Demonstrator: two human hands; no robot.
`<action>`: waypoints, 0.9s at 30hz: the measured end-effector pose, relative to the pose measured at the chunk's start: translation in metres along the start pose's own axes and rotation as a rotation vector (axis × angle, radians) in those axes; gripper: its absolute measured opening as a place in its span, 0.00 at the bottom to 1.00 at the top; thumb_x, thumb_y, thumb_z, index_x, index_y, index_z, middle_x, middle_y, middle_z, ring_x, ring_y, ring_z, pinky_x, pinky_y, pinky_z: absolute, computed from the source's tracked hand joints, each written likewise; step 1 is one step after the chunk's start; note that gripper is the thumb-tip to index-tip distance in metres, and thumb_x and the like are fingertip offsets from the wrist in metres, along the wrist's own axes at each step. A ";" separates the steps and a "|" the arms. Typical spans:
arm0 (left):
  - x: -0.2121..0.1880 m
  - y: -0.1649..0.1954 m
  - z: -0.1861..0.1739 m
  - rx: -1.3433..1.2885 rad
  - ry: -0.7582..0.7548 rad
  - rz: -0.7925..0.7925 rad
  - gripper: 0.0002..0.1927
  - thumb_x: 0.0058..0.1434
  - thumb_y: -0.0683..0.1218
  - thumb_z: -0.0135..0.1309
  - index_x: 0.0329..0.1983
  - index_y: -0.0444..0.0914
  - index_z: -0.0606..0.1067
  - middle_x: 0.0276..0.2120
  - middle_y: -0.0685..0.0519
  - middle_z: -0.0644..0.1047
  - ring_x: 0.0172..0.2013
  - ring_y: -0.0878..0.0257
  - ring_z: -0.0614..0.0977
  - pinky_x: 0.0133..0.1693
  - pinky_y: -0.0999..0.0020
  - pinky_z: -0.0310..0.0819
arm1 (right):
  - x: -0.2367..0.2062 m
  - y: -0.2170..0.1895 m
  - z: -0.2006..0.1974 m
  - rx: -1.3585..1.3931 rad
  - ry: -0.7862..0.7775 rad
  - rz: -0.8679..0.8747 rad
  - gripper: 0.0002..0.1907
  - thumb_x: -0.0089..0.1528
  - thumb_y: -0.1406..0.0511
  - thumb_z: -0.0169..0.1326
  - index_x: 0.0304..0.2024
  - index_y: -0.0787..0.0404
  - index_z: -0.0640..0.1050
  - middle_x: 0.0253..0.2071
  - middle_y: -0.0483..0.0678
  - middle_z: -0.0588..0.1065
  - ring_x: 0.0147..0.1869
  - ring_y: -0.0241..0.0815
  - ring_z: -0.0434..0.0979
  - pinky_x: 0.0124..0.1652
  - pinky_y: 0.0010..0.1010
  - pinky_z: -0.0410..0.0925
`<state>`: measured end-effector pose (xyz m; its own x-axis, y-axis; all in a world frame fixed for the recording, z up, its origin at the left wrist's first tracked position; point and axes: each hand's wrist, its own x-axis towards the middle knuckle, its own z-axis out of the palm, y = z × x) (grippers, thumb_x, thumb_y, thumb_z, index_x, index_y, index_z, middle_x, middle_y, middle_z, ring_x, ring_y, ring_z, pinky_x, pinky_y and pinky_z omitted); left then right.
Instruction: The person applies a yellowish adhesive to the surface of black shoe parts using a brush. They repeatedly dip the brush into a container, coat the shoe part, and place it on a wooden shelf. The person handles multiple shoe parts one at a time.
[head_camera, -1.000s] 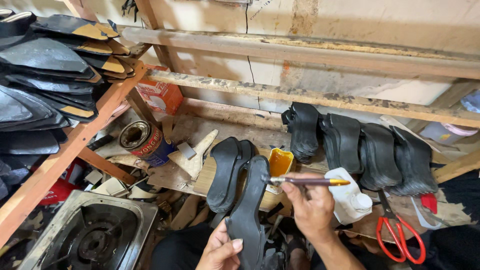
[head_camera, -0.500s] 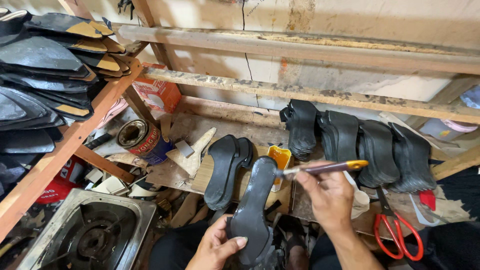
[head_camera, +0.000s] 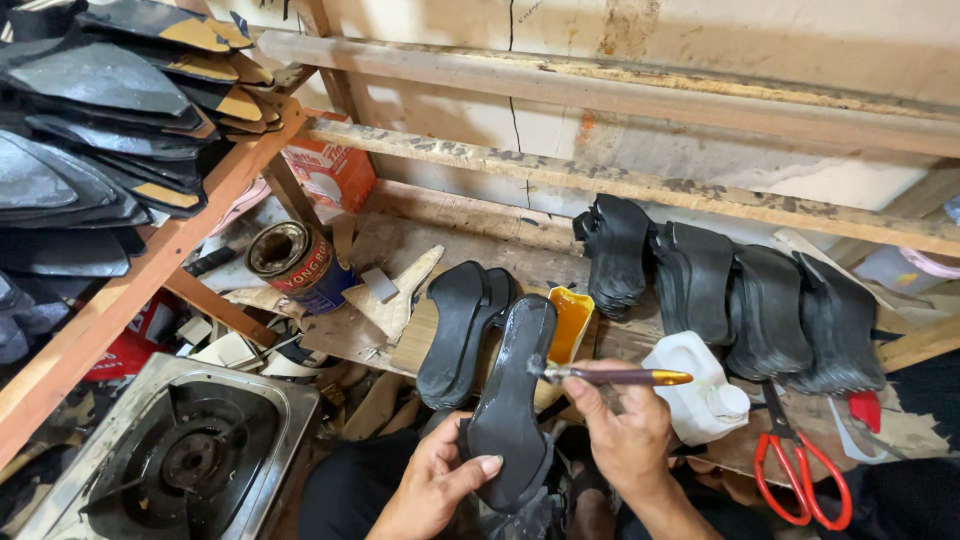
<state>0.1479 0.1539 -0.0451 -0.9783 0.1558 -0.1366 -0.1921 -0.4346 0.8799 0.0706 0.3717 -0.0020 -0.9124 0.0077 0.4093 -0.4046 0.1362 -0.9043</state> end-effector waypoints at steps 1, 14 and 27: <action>0.001 0.000 -0.001 0.007 0.011 -0.003 0.22 0.58 0.35 0.59 0.57 0.33 0.72 0.44 0.50 0.82 0.44 0.65 0.82 0.49 0.68 0.77 | -0.002 0.000 0.000 0.011 -0.031 -0.010 0.11 0.61 0.69 0.61 0.45 0.66 0.77 0.40 0.49 0.82 0.43 0.36 0.82 0.44 0.26 0.74; 0.001 0.012 0.004 -0.019 0.026 0.059 0.21 0.59 0.33 0.56 0.56 0.32 0.72 0.45 0.50 0.82 0.44 0.64 0.83 0.48 0.68 0.79 | 0.023 -0.024 -0.031 0.023 -0.491 0.040 0.08 0.60 0.71 0.62 0.42 0.67 0.81 0.37 0.48 0.82 0.40 0.36 0.82 0.41 0.25 0.75; 0.020 0.026 0.010 -0.127 0.100 0.099 0.20 0.59 0.33 0.54 0.55 0.31 0.71 0.43 0.48 0.82 0.41 0.64 0.83 0.45 0.68 0.80 | 0.004 -0.029 -0.015 -0.038 -0.231 0.032 0.09 0.59 0.69 0.63 0.42 0.65 0.82 0.37 0.47 0.82 0.40 0.36 0.80 0.42 0.27 0.73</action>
<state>0.1239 0.1550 -0.0206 -0.9945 0.0209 -0.1024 -0.0968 -0.5532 0.8274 0.0799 0.3825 0.0276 -0.9165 -0.2137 0.3383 -0.3768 0.1767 -0.9093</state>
